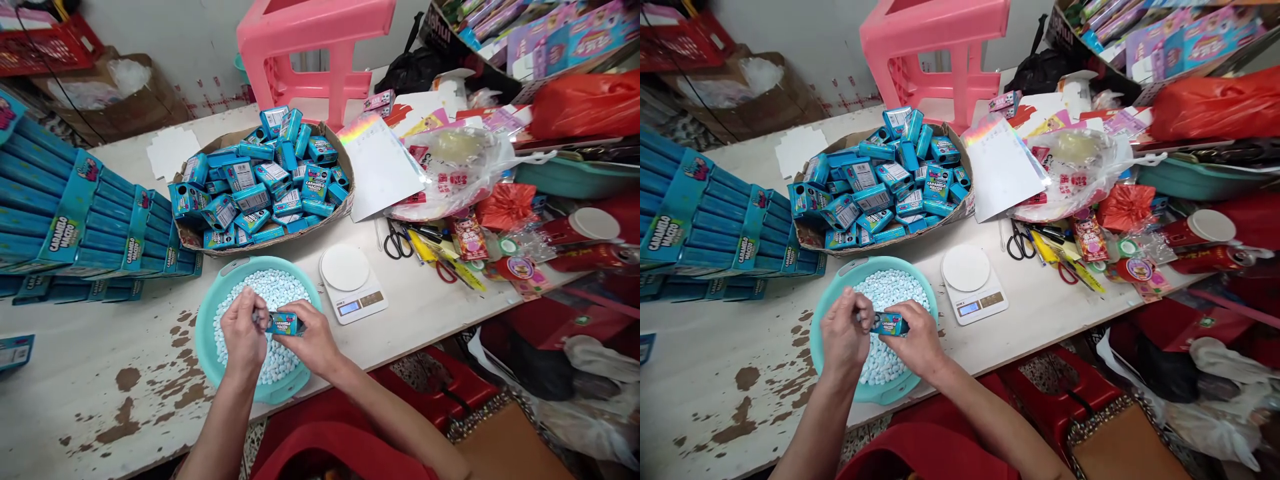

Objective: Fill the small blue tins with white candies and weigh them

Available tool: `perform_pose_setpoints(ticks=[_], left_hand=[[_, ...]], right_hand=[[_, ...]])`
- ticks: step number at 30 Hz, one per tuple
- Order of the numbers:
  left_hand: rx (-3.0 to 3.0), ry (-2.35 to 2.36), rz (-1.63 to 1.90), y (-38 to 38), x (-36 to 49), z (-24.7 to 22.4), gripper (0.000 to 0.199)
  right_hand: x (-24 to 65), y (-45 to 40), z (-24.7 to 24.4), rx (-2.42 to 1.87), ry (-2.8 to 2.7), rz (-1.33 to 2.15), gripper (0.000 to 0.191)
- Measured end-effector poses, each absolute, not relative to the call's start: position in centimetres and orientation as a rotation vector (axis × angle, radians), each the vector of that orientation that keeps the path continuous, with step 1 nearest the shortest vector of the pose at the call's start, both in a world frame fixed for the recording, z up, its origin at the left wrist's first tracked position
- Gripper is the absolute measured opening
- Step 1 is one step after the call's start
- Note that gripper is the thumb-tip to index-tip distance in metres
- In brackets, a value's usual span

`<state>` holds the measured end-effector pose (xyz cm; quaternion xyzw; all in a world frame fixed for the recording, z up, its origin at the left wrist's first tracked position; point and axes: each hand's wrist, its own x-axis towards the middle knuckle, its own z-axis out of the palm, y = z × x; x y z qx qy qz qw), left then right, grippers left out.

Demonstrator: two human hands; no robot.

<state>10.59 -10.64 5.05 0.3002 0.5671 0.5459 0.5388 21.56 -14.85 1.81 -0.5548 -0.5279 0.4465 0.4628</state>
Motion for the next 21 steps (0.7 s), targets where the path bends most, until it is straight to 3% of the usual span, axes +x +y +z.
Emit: perform_pose_setpoints(ticks=[3, 8, 14, 21], left_hand=[[0.819, 1.453, 1.339, -10.4, 8.3, 3.9, 0.036], [1.574, 1.764, 0.772, -9.4, 4.7, 0.4, 0.024], [2.103, 1.620, 0.953, 0.4, 10.8, 1.9, 0.026], [2.683, 1.195, -0.100, 14.5, 21.2, -1.5, 0.050]], right_hand=[[23.2, -14.9, 2.1, -1.275, -1.224, 1.159, 0.039], [28.2, -14.9, 1.3, -1.348, -1.108, 1.094, 0.036], [34.5, -12.1, -2.8, -1.511, -1.032, 0.867, 0.034], [37.7, -9.4, -7.0, -1.546, -1.088, 0.747, 0.037]])
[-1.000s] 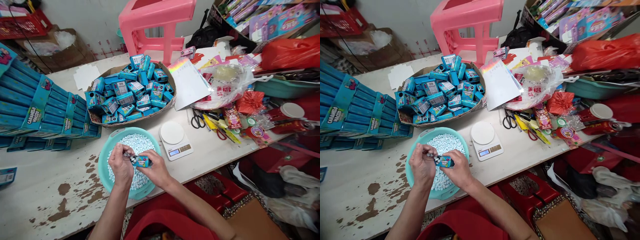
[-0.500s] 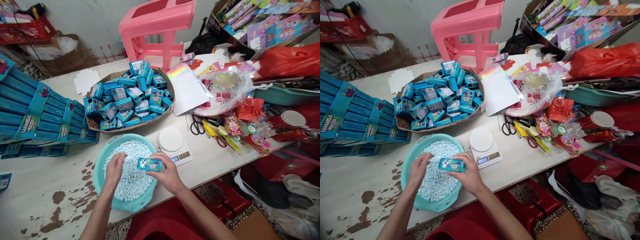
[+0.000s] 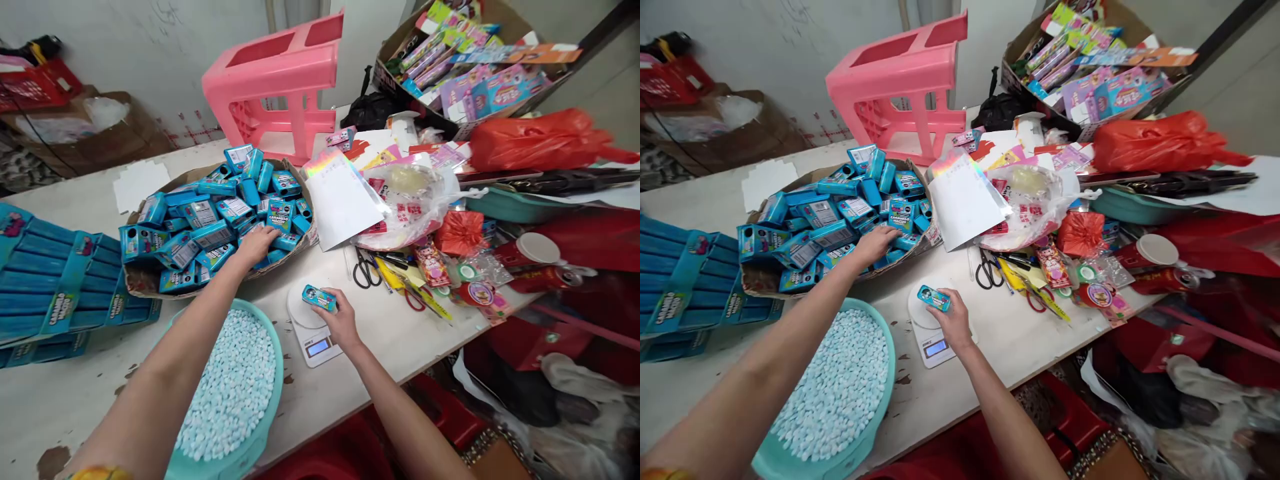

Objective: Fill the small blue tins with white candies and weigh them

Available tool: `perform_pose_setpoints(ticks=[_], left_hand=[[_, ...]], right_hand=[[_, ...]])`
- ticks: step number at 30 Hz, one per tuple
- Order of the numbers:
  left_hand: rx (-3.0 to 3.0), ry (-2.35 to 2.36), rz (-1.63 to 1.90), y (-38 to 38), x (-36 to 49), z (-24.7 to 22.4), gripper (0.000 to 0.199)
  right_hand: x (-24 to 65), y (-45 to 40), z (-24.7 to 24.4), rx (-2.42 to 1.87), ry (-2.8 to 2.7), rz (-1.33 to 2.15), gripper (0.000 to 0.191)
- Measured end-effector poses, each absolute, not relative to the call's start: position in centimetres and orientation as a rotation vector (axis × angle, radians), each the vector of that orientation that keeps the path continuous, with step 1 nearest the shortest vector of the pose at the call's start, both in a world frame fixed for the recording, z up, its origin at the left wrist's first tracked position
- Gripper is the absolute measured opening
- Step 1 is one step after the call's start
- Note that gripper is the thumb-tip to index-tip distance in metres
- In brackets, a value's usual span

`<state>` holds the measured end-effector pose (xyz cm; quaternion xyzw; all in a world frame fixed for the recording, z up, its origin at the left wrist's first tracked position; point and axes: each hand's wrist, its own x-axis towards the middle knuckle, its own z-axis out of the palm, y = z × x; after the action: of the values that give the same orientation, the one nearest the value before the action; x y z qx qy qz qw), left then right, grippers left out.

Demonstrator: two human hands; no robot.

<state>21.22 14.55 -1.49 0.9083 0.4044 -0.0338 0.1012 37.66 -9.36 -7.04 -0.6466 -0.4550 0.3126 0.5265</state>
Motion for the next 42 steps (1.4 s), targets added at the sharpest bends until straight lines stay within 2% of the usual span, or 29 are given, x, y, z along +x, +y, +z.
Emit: perform_pose_setpoints(ticks=[4, 6, 9, 12, 14, 16, 20, 23, 25, 28, 32, 35, 39, 42], left_hand=[[2.677, 1.197, -0.175, 16.3, 22.0, -2.5, 0.046], [2.622, 1.285, -0.039, 15.9, 20.9, -1.6, 0.042], [2.335, 1.415, 0.428, 13.5, 17.5, 0.8, 0.042], [1.831, 1.313, 0.803, 8.1, 13.6, 3.0, 0.044], [1.531, 1.243, 0.874, 3.3, 11.7, 3.6, 0.045], [1.332, 1.234, 0.864, -1.7, 10.6, 3.5, 0.042], [1.172, 1.117, 0.713, -9.4, 9.1, 2.5, 0.039], [1.328, 1.030, 0.430, -11.9, 6.5, 0.8, 0.036], [1.606, 1.232, 0.381, -12.3, 4.1, -1.2, 0.036], [1.964, 1.726, 0.368, -12.3, 1.5, -5.1, 0.043], [1.946, 2.041, 0.187, -12.6, 2.5, -8.2, 0.052], [1.675, 2.017, 0.329, -12.8, 5.1, -8.3, 0.044], [0.852, 1.794, 0.704, -12.5, 7.1, -7.7, 0.035], [0.498, 1.612, 0.839, -11.9, 7.1, -7.3, 0.030]], right_hand=[[38.5, -10.9, -5.6, -1.600, -1.136, 0.658, 0.056], [38.6, -12.1, -4.3, -1.642, -1.089, 0.599, 0.048], [37.7, -13.8, -2.3, -1.645, -1.072, 0.499, 0.031], [35.4, -14.7, -0.6, -1.571, -1.115, 0.506, 0.026], [33.3, -14.8, 0.3, -1.503, -1.139, 0.584, 0.026], [31.3, -14.9, 0.9, -1.445, -1.112, 0.683, 0.033], [28.3, -15.5, 2.1, -1.307, -1.031, 0.983, 0.063], [26.6, -17.1, 2.8, -1.223, -1.124, 1.213, 0.049], [25.5, -18.6, 2.9, -1.233, -1.188, 1.210, 0.038], [24.1, -20.9, 2.5, -1.287, -1.098, 1.255, 0.036], [23.7, -22.7, 1.9, -1.309, -0.905, 1.389, 0.037], [23.9, -22.8, 1.3, -1.332, -0.851, 1.356, 0.037], [23.9, -21.8, 0.4, -1.410, -0.835, 1.292, 0.040], [23.8, -20.7, 0.2, -1.498, -0.966, 1.190, 0.039]])
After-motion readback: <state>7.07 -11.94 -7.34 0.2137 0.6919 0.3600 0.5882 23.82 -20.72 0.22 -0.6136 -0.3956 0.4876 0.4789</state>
